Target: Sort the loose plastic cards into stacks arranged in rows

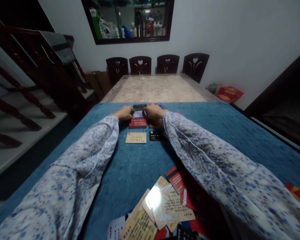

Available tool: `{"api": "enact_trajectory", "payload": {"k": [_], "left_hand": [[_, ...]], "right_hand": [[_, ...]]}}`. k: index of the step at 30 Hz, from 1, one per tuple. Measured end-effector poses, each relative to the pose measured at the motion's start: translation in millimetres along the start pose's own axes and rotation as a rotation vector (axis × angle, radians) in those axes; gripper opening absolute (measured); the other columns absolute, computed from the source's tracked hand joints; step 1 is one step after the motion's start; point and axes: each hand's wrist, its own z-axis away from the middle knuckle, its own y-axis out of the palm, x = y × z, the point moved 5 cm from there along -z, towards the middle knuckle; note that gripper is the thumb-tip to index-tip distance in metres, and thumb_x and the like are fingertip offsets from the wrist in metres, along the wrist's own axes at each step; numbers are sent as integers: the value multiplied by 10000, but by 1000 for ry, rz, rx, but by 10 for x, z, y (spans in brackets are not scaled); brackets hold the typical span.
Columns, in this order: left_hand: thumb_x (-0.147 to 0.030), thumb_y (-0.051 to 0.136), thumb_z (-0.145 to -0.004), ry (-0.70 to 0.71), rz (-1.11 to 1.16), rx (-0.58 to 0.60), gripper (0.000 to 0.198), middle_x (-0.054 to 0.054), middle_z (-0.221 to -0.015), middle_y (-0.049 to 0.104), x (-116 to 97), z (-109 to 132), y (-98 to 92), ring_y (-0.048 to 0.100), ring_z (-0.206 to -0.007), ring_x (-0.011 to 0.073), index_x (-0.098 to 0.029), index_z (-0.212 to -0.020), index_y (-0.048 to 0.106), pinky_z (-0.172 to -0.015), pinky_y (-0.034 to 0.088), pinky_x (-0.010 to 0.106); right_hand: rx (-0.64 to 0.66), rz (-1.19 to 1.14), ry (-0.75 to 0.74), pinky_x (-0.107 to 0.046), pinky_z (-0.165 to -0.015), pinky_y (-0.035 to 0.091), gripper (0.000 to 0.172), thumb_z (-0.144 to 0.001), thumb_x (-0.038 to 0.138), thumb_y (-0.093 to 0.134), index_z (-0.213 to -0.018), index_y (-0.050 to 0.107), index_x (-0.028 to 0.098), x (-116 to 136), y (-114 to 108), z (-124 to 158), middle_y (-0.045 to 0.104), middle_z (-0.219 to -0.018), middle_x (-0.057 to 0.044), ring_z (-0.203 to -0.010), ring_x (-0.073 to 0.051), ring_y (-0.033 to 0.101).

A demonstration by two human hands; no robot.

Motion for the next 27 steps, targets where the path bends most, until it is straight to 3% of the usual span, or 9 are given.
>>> {"api": "enact_trajectory", "payload": {"k": [5, 16, 22, 27], "left_hand": [[-254, 703, -718, -6, -2, -14, 295, 53, -946, 770, 29, -15, 8, 686, -922, 230, -170, -991, 780, -772, 496, 241], [-249, 706, -695, -52, 16, -6, 371, 47, -1021, 788, 43, -37, -1, 709, -994, 241, -187, -1052, 782, -855, 529, 241], [-238, 663, -707, -70, 6, 25, 339, 25, -971, 788, -24, 45, -79, 719, -979, 237, -198, -1019, 791, -863, 531, 242], [-194, 623, -727, -92, 37, -63, 426, 64, -1042, 789, -29, 147, -121, 716, -1025, 255, -181, -1125, 774, -915, 538, 271]], "right_hand": [[1, 18, 11, -403, -975, 497, 402, -901, 247, 622, -1293, 708, 230, 24, 3, -13, 682, -1347, -140, -1287, -339, 567], [6, -30, 24, -308, -930, 523, 382, -884, 197, 625, -1245, 747, 180, 16, 31, -68, 740, -1251, -145, -1142, -278, 686], [-8, 1, 38, -350, -953, 521, 401, -882, 245, 648, -1269, 728, 178, -19, 1, -40, 703, -1320, -162, -1205, -315, 650], [-55, 23, 12, -372, -973, 487, 448, -901, 295, 630, -1331, 687, 181, -76, -113, 102, 677, -1344, -154, -1230, -313, 603]]}}
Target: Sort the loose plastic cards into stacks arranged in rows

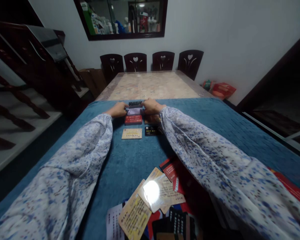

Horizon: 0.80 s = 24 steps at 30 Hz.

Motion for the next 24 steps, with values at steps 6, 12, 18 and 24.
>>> {"api": "enact_trajectory", "payload": {"k": [6, 12, 18, 24], "left_hand": [[-175, 547, -799, 103, 4, -167, 380, 106, -1154, 763, -129, 173, -40, 681, -1093, 261, -147, -1100, 778, -1015, 521, 331], [-153, 493, -859, 219, 73, -255, 347, 145, -1198, 744, -443, 422, -65, 683, -1074, 244, -111, -1059, 774, -1024, 515, 353], [-144, 497, -867, 306, 142, -320, 287, 131, -1045, 761, -719, 676, -64, 700, -959, 230, -123, -902, 781, -942, 547, 359], [-132, 491, -897, 383, 167, -346, 287, 121, -1029, 763, -983, 941, 27, 703, -959, 226, -133, -881, 778, -912, 555, 346]], "right_hand": [[-59, 16, -33, -376, -915, 439, 440, -883, 254, 615, -1312, 701, 198, -57, -162, 241, 681, -1301, -143, -1218, -308, 564], [-128, 27, -71, -359, -856, 368, 319, -915, 184, 529, -1119, 771, 147, -23, -261, 555, 732, -1163, -156, -1105, -287, 574], [-189, 42, -83, -349, -771, 305, 326, -954, 172, 455, -1048, 764, 129, 1, -323, 902, 738, -1093, -148, -990, -256, 555], [-237, 13, -79, -353, -736, 250, 322, -979, 209, 439, -1001, 757, 169, -2, -300, 1311, 733, -1032, -115, -970, -245, 505]]}}
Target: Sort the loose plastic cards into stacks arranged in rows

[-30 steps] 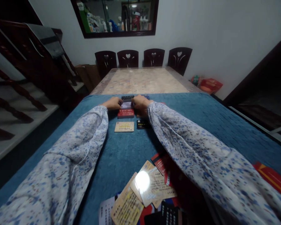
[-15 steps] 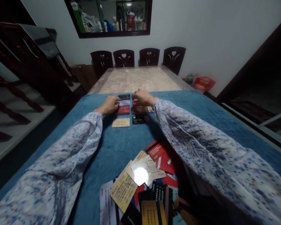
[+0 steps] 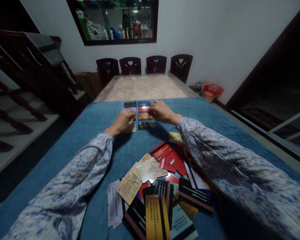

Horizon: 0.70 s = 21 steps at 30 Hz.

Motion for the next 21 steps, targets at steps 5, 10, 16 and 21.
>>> {"api": "enact_trajectory", "payload": {"k": [5, 10, 16, 21], "left_hand": [[-128, 509, -922, 97, 26, -18, 271, 119, -1048, 765, -311, 170, 107, 709, -986, 220, -142, -959, 776, -928, 571, 346], [-88, 516, -922, 119, 31, -51, 272, 122, -1059, 762, -565, 323, 177, 714, -979, 210, -152, -981, 774, -915, 591, 351], [-106, 514, -941, 147, 46, -4, 270, 127, -1075, 755, -836, 482, 222, 707, -986, 211, -161, -1006, 769, -918, 596, 372], [-199, 530, -977, 158, 22, 48, 242, 133, -1126, 744, -1037, 562, 243, 688, -1060, 237, -167, -1103, 734, -963, 576, 399]], "right_hand": [[-43, -15, -19, -356, -748, 259, 319, -1000, 254, 446, -982, 756, 180, 36, -26, 370, 725, -1050, -126, -969, -253, 486], [-79, -6, -5, -365, -777, 275, 312, -1015, 259, 455, -944, 754, 207, 47, -53, 706, 728, -994, -124, -980, -261, 480], [-103, -38, -3, -374, -770, 278, 292, -1012, 275, 483, -934, 758, 216, 48, -22, 1095, 727, -927, -118, -966, -257, 480], [-80, -75, -3, -384, -788, 304, 254, -997, 305, 519, -1019, 760, 226, 78, 87, 1359, 736, -1006, -115, -1006, -264, 491]]}}
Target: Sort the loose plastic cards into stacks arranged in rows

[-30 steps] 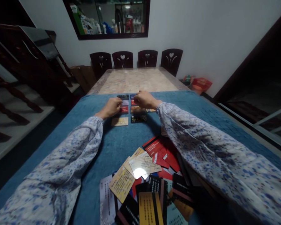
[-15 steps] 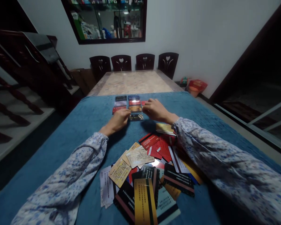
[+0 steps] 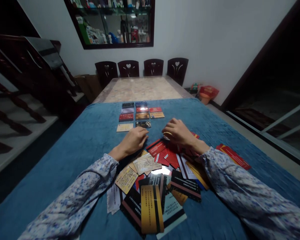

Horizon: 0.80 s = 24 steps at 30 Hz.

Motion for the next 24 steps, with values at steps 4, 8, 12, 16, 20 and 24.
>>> {"api": "enact_trajectory", "payload": {"k": [4, 8, 12, 16, 20, 24], "left_hand": [[-249, 566, -972, 10, -9, 63, 234, 143, -1175, 727, -191, 23, 16, 658, -1120, 264, -168, -1135, 712, -1000, 544, 431], [-364, 591, -970, 30, -4, 151, 263, 157, -1190, 717, -379, 59, 55, 614, -1182, 301, -169, -1098, 713, -1006, 516, 476], [-407, 598, -957, 28, -11, 192, 323, 163, -1245, 702, -484, 90, 90, 574, -1239, 323, -177, -1158, 700, -1004, 491, 496], [-405, 585, -957, 2, -24, 219, 373, 160, -1287, 687, -522, 125, 89, 557, -1262, 328, -175, -1235, 677, -1002, 475, 492], [-422, 570, -966, -23, -30, 258, 407, 154, -1298, 682, -544, 171, 81, 558, -1258, 323, -174, -1279, 652, -1019, 458, 490], [-438, 549, -978, -41, -39, 253, 413, 153, -1300, 680, -557, 205, 84, 560, -1252, 316, -173, -1279, 647, -1031, 448, 487]], "right_hand": [[18, -56, -16, -406, -844, 348, 289, -991, 349, 540, -1158, 745, 232, 88, 48, 137, 726, -1144, -134, -1086, -285, 497], [73, -91, -29, -436, -890, 375, 344, -975, 413, 578, -1214, 736, 223, 187, 89, 197, 714, -1215, -153, -1160, -313, 495], [109, -115, -42, -454, -912, 388, 369, -964, 423, 601, -1252, 727, 230, 233, 125, 215, 711, -1248, -153, -1195, -323, 506], [124, -131, -43, -474, -936, 391, 404, -969, 445, 590, -1279, 714, 217, 234, 152, 231, 705, -1271, -160, -1211, -332, 503], [136, -142, -42, -479, -943, 394, 410, -965, 449, 594, -1280, 711, 214, 232, 157, 239, 707, -1265, -162, -1210, -333, 505], [157, -149, -40, -471, -925, 400, 394, -962, 431, 579, -1258, 721, 214, 228, 157, 232, 709, -1267, -154, -1205, -335, 500]]}}
